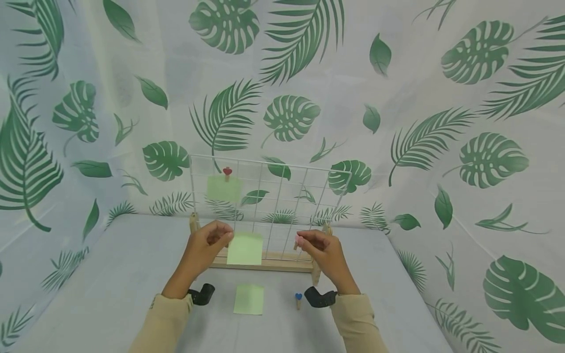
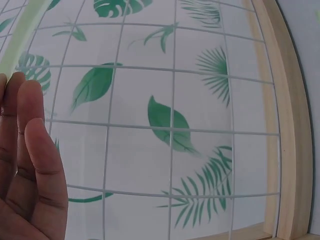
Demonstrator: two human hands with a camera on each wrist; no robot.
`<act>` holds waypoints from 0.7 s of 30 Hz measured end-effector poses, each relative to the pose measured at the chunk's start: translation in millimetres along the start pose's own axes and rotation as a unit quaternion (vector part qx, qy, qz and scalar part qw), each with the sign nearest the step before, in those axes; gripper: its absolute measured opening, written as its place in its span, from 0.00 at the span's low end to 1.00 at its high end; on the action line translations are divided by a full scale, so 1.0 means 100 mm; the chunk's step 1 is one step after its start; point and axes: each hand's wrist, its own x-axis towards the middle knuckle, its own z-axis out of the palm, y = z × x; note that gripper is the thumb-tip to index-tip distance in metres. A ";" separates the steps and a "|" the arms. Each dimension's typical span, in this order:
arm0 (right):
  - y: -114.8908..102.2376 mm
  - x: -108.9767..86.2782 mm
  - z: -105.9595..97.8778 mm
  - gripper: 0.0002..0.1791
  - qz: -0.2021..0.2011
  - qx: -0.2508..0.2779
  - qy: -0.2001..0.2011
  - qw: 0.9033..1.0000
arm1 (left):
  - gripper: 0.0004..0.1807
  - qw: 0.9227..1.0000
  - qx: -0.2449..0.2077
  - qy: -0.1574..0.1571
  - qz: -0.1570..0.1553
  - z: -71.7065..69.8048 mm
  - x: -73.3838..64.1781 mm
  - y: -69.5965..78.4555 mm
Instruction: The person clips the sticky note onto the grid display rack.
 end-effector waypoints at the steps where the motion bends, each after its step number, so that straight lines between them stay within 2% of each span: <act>1: 0.00 0.01 0.00 0.12 -0.002 -0.001 0.001 1.000 | 0.05 1.000 0.000 0.000 0.000 0.00 0.00 0.00; 10: -0.05 0.07 0.01 0.12 -0.011 0.010 0.003 1.000 | 0.06 1.000 0.007 0.000 0.002 0.00 0.07 0.05; 21: -0.14 0.16 -0.05 0.12 -0.023 -0.003 -0.003 1.000 | 0.06 0.999 0.005 0.008 0.037 -0.03 0.15 0.11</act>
